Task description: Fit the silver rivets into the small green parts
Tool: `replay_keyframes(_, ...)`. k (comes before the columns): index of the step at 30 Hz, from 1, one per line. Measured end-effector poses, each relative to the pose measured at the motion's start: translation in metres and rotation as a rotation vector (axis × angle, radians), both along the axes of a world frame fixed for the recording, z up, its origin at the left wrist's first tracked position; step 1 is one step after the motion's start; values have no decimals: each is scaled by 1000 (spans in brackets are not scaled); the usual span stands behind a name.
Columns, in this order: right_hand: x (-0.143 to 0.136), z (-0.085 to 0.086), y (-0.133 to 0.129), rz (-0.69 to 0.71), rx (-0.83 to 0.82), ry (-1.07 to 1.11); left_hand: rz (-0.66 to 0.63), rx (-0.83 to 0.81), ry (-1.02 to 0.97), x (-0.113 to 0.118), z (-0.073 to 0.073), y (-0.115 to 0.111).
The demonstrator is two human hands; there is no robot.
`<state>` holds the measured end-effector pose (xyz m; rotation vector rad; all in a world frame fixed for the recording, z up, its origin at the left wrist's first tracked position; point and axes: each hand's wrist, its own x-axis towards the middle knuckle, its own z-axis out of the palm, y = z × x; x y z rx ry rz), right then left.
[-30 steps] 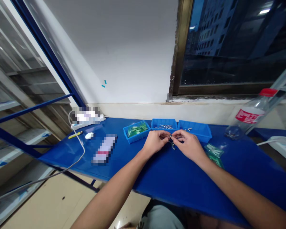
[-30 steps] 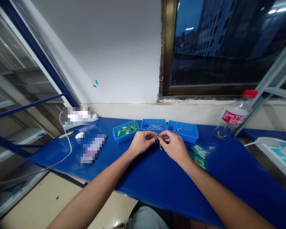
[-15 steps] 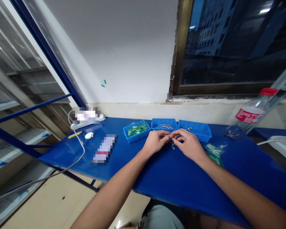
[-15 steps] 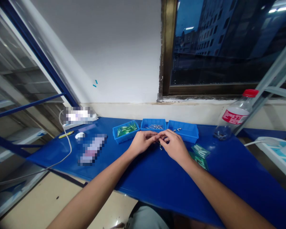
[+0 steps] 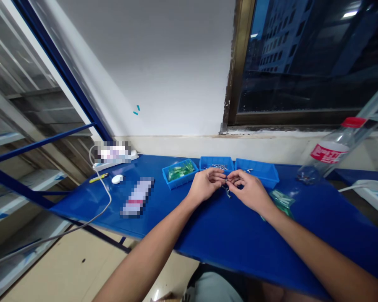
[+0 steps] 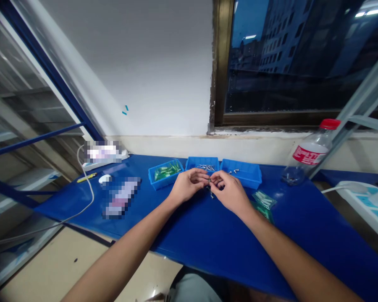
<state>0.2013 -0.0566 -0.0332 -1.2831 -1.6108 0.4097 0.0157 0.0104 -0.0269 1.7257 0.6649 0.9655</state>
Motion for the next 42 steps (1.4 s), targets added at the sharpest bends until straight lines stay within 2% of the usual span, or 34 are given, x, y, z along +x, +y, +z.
replay_keyframes(2, 7, 6, 0, -65, 110, -133, 36, 121, 70, -2, 6, -2)
replay_keyframes(5, 26, 13, 3, -166, 285, -347, 39, 433, 297, -5, 13, -7)
replay_keyframes(8, 46, 12, 8, -287, 322, -502, -113, 654, 459, -6, 14, -9)
replay_keyframes(12, 57, 5, 11, -352, 291, -572, -239, 778, 597, -4, 5, -6)
replay_keyframes(20, 50, 1, 10, -292, 261, -505, -215, 805, 605, -7, -1, 6)
replay_keyframes(27, 47, 0, 10, -265, 225, -485, -156, 750, 603, -11, -2, 8)
replay_keyframes(34, 40, 4, 6, -222, 243, -453, -55, 664, 507, -13, -2, 10)
replay_keyframes(42, 34, 6, 3, -182, 250, -426, -114, 703, 558, -16, -3, 15)
